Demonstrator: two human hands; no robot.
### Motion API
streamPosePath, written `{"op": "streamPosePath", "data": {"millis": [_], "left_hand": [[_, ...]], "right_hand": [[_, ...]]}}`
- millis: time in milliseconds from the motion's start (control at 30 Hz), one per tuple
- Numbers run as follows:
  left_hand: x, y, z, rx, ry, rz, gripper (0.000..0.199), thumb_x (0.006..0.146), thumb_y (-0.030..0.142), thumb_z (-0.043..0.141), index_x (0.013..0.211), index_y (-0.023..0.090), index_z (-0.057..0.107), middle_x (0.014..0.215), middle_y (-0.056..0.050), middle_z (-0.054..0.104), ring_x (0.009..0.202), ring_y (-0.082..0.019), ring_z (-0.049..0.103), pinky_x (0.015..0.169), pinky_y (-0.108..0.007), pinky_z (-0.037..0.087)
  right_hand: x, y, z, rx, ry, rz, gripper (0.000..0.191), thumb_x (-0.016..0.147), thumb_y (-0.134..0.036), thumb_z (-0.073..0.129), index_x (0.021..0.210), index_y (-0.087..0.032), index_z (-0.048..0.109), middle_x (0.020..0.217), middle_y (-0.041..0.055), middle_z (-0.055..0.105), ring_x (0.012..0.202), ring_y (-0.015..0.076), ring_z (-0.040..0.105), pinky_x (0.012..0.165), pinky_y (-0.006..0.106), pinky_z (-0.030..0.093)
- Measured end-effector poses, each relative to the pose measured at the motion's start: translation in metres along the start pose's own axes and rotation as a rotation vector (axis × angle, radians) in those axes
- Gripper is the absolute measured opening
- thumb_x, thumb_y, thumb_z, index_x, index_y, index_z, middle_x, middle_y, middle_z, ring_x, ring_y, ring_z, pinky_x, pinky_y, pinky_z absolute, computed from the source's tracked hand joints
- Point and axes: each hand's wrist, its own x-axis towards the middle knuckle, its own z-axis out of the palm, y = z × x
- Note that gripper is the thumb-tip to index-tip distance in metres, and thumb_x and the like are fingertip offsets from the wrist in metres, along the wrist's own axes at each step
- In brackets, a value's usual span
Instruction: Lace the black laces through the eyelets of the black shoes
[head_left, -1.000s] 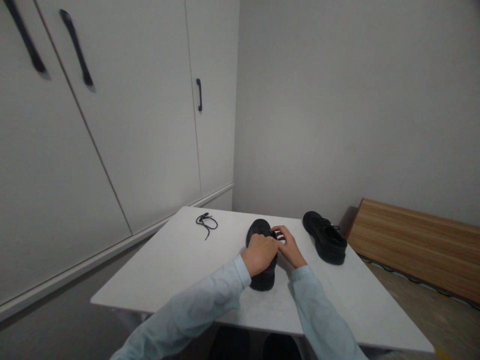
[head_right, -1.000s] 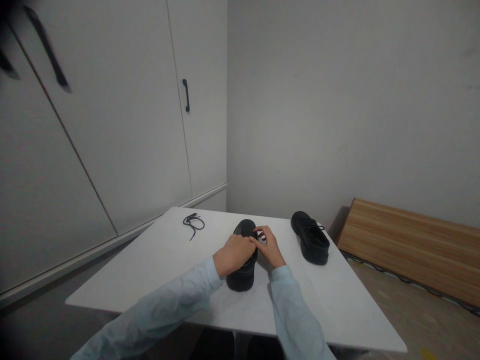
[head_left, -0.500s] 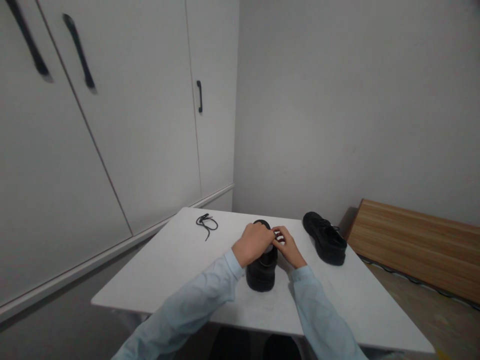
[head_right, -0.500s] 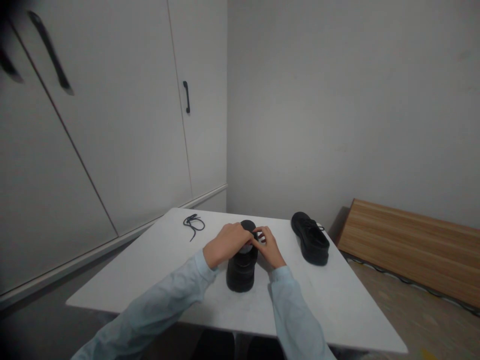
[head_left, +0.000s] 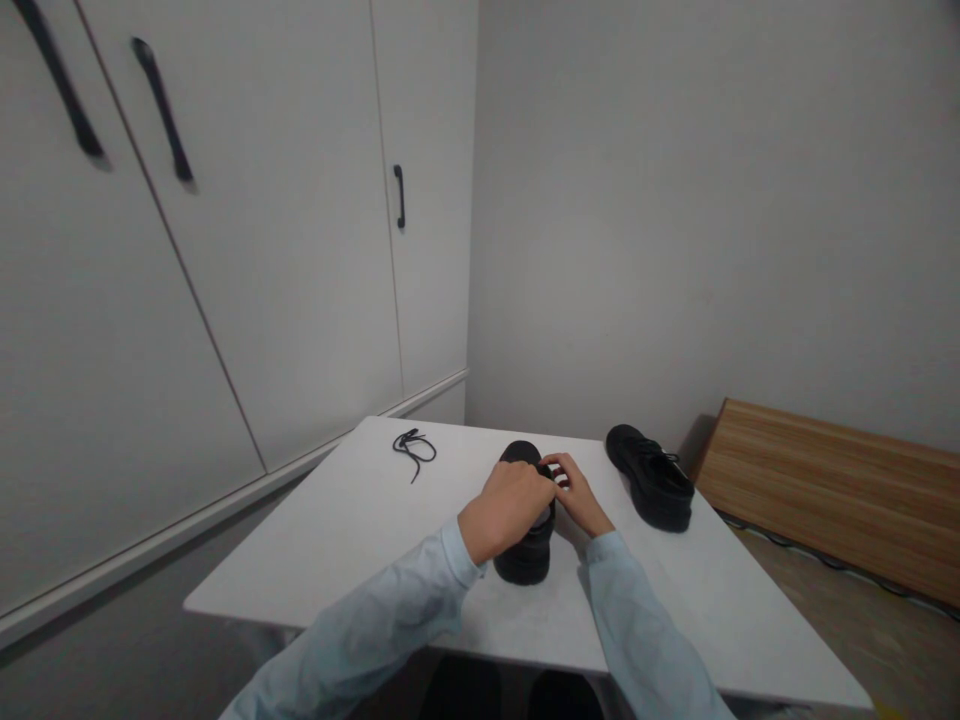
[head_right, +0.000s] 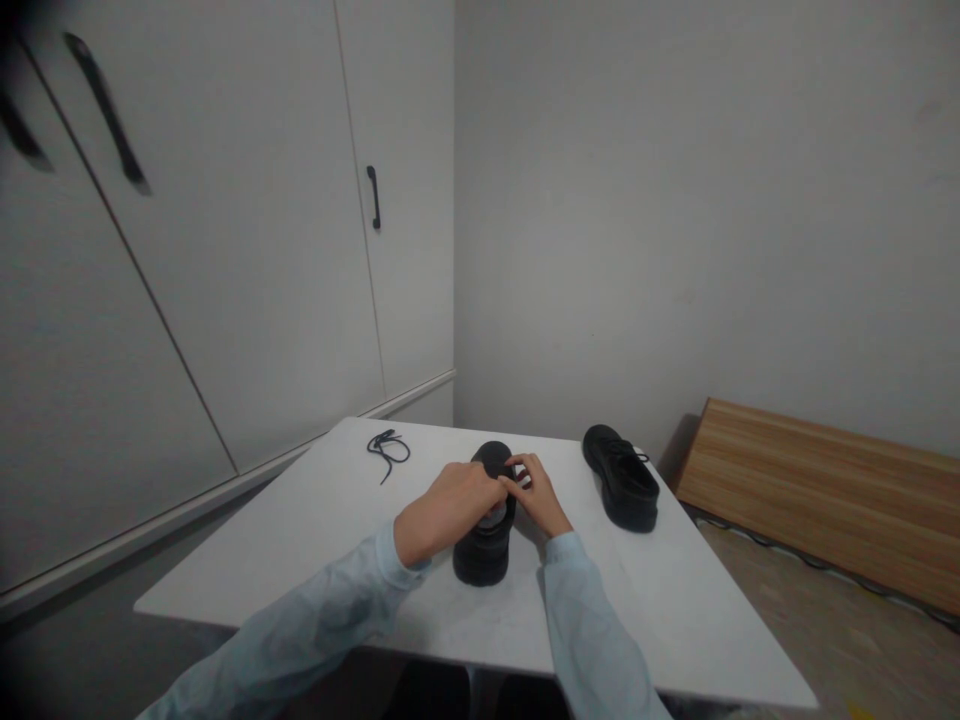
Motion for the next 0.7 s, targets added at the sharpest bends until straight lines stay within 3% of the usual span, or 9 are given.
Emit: {"op": "streamPosePath", "data": {"millis": [100, 367, 600, 700], "left_hand": [[-0.004, -0.002, 0.004, -0.009, 0.025, -0.016, 0.021, 0.086, 0.013, 0.047, 0.093, 0.015, 0.067, 0.087, -0.011, 0.070, 0.083, -0.023, 0.066, 0.069, -0.030, 0.049], [-0.006, -0.035, 0.003, -0.187, -0.017, -0.033, 0.023, 0.080, 0.024, 0.062, 0.102, 0.029, 0.066, 0.091, -0.001, 0.071, 0.091, -0.019, 0.064, 0.075, -0.025, 0.046], [-0.015, -0.024, 0.020, -0.188, -0.011, 0.012, 0.017, 0.082, 0.025, 0.060, 0.097, 0.028, 0.068, 0.091, -0.002, 0.071, 0.090, -0.020, 0.063, 0.070, -0.025, 0.044], [-0.022, -0.021, 0.025, -0.172, 0.012, 0.024, 0.018, 0.082, 0.035, 0.060, 0.095, 0.025, 0.069, 0.092, -0.003, 0.069, 0.092, -0.021, 0.061, 0.070, -0.026, 0.044]], "right_hand": [[0.000, -0.003, 0.000, 0.006, 0.005, 0.005, 0.023, 0.074, -0.034, 0.060, 0.094, -0.022, 0.059, 0.101, 0.0051, 0.056, 0.079, 0.0177, 0.055, 0.064, 0.030, 0.047], [-0.002, -0.007, -0.001, -0.002, -0.003, 0.015, 0.027, 0.075, -0.041, 0.062, 0.095, -0.022, 0.059, 0.102, 0.0046, 0.056, 0.080, 0.0184, 0.055, 0.069, 0.031, 0.047], [-0.002, -0.005, 0.000, 0.000, -0.011, 0.020, 0.027, 0.077, -0.043, 0.061, 0.096, -0.023, 0.058, 0.103, 0.0047, 0.056, 0.082, 0.0188, 0.055, 0.071, 0.032, 0.047], [-0.002, -0.003, 0.000, 0.000, -0.016, 0.028, 0.028, 0.077, -0.043, 0.061, 0.097, -0.023, 0.057, 0.103, 0.0048, 0.055, 0.081, 0.0187, 0.055, 0.070, 0.032, 0.047]]}}
